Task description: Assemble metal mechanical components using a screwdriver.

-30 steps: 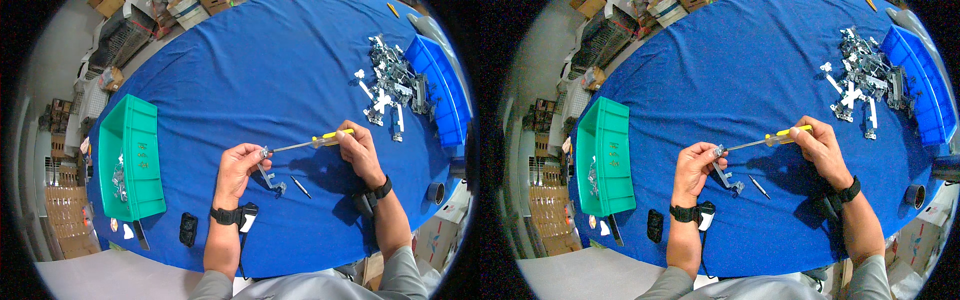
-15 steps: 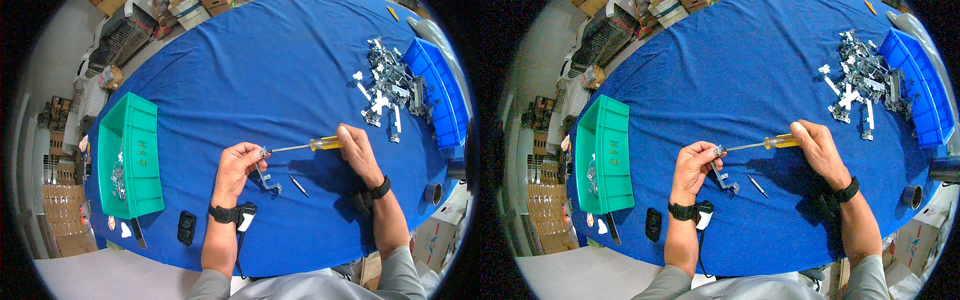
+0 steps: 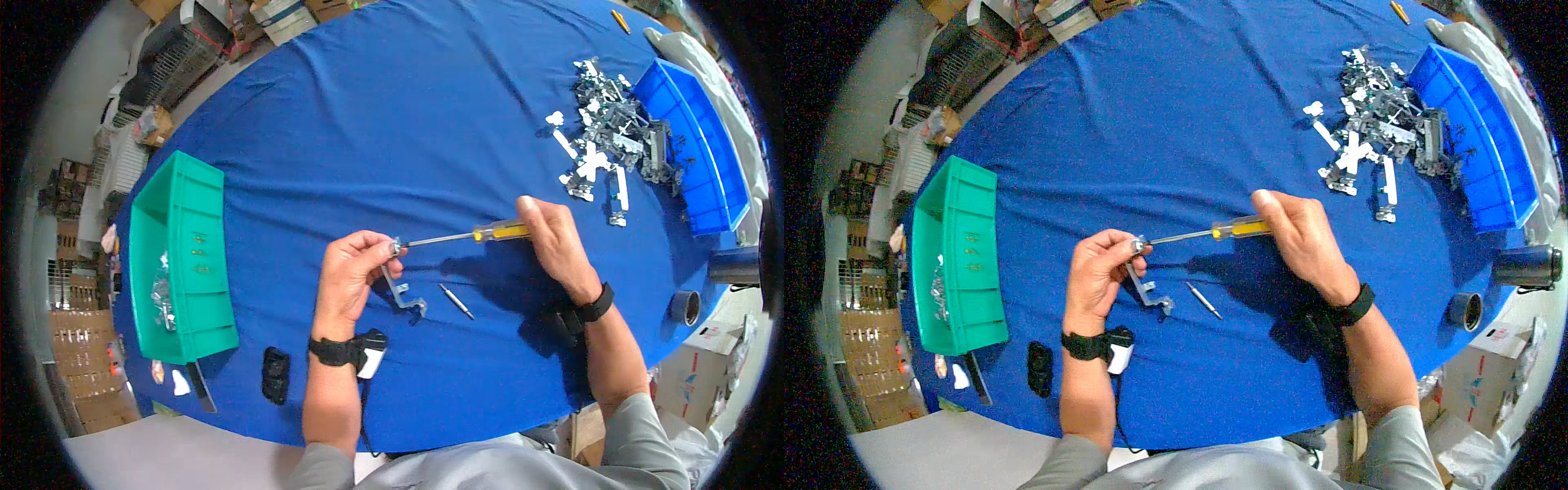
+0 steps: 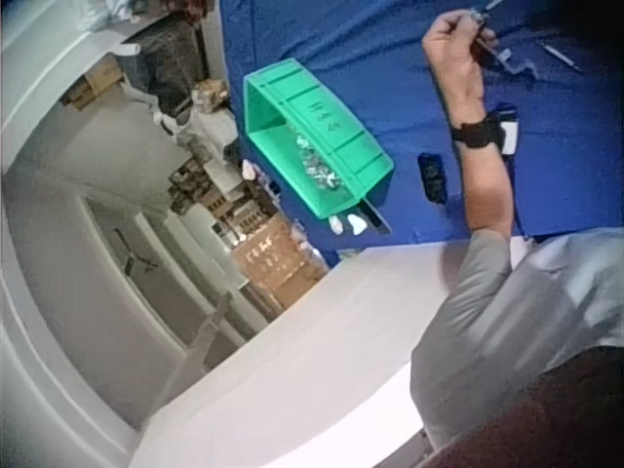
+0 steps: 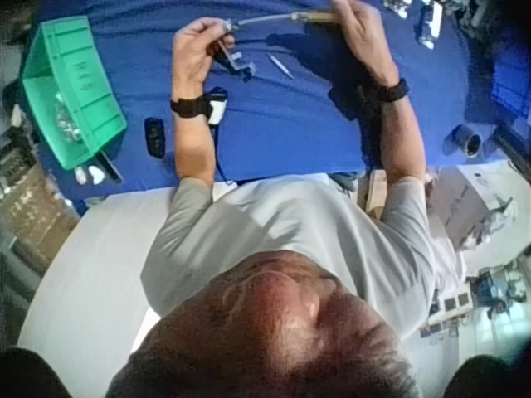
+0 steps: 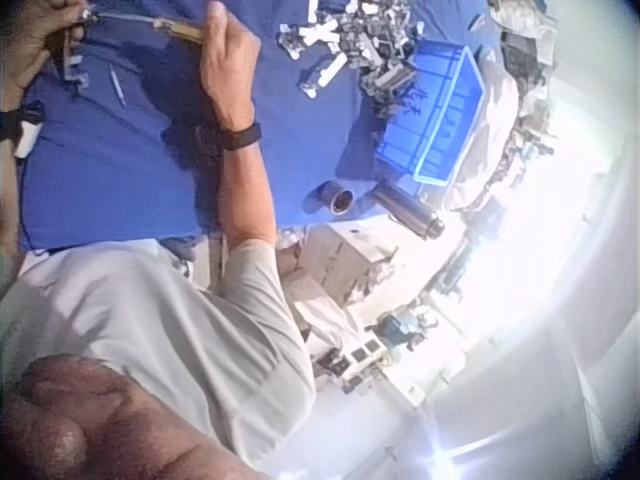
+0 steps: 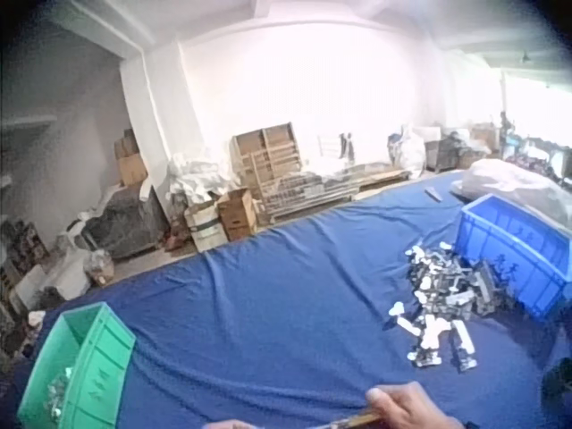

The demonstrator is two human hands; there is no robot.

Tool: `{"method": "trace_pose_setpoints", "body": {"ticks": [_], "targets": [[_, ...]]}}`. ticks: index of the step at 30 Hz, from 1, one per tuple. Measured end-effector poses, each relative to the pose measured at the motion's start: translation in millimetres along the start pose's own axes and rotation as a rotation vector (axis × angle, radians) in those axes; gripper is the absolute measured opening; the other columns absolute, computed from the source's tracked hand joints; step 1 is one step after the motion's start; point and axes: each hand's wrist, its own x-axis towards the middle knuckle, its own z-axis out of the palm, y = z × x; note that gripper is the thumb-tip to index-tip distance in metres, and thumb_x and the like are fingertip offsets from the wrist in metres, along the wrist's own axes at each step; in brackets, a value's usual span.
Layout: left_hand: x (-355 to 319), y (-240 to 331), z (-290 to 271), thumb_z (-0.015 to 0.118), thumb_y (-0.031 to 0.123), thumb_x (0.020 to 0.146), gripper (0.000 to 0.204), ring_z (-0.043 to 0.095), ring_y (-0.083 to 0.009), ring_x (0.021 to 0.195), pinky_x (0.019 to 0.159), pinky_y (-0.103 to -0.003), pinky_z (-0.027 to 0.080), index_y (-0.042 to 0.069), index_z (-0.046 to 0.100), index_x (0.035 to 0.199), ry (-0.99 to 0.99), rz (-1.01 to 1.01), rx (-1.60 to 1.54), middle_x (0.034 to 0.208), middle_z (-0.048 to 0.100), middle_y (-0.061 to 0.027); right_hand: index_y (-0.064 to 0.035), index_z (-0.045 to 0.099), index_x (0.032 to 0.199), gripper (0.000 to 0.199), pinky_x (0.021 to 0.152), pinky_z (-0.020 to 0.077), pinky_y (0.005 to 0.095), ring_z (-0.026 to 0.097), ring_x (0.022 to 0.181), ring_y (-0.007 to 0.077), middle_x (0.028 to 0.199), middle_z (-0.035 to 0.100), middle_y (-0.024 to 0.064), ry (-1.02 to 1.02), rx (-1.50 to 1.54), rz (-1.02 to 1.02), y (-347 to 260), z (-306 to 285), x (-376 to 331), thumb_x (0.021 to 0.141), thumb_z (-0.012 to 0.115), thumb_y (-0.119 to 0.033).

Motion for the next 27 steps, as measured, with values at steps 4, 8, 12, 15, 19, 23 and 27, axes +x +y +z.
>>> {"method": "trace_pose_setpoints", "body": {"ticks": [4,8,12,15,19,23,27], "targets": [[-1,2,0,0.067,0.009,0.089,0.011,0.068,-0.0158,0.066,0.062,-0.028,0.056,-0.002,0.068,0.092,0.007,-0.004,-0.006,0.086,0.072,-0.0148,-0.0021,0.055,0.073,0.044,0.047,0.0279,0.0321,0.034,0.058,0.0074,0.062,0.039,-0.0027,-0.117,0.050,0.112,-2,-7,3,0.099,0.059,-0.037],[-3,5,1,0.066,0.009,0.090,0.011,0.067,-0.0155,0.066,0.062,-0.028,0.056,-0.001,0.068,0.092,-0.017,-0.004,-0.012,0.087,0.072,-0.0142,-0.0037,0.061,0.082,0.035,0.048,0.0300,0.0279,0.039,0.059,0.0052,0.070,0.049,-0.0062,-0.226,0.412,0.265,-10,-7,1,0.095,0.067,-0.036],[-1,3,-2,0.067,0.009,0.091,0.010,0.068,-0.0145,0.066,0.061,-0.026,0.056,0.000,0.068,0.093,-0.023,0.011,-0.043,0.087,0.073,-0.0129,-0.0003,0.065,0.080,0.038,0.051,0.0315,0.0285,0.041,0.062,0.0053,0.067,0.052,-0.0033,-0.229,-0.036,0.119,-13,-5,0,0.094,0.069,-0.035],[-1,2,-4,0.068,0.009,0.090,0.010,0.068,-0.0137,0.066,0.061,-0.026,0.056,0.000,0.068,0.094,-0.022,-0.012,-0.049,0.086,0.073,-0.0121,0.0006,0.063,0.073,0.044,0.051,0.0304,0.0306,0.038,0.061,0.0061,0.060,0.045,-0.0030,-0.306,-0.171,0.064,-15,-9,0,0.095,0.066,-0.038],[-1,3,-1,0.068,0.011,0.091,0.011,0.069,-0.0136,0.067,0.061,-0.026,0.056,0.000,0.068,0.094,-0.022,-0.006,-0.047,0.086,0.072,-0.0114,0.0014,0.062,0.074,0.043,0.050,0.0287,0.0321,0.037,0.059,0.0068,0.059,0.044,-0.0015,-0.254,-0.111,0.051,-14,-9,0,0.093,0.069,-0.036],[0,0,-5,0.068,0.011,0.091,0.011,0.069,-0.0138,0.069,0.062,-0.026,0.057,0.000,0.068,0.094,-0.040,0.000,-0.032,0.087,0.072,-0.0115,0.0020,0.062,0.073,0.042,0.050,0.0288,0.0328,0.037,0.059,0.0083,0.059,0.043,0.0018,-0.297,-0.195,0.021,-16,-12,2,0.092,0.069,-0.034],[-1,1,-3,0.067,0.011,0.092,0.011,0.069,-0.0140,0.069,0.063,-0.026,0.057,0.000,0.068,0.094,-0.045,-0.005,-0.009,0.088,0.072,-0.0116,0.0016,0.062,0.072,0.041,0.050,0.0290,0.0345,0.038,0.057,0.0120,0.058,0.042,0.0047,-0.323,-0.214,-0.042,-7,-15,2,0.090,0.070,-0.035]]}}
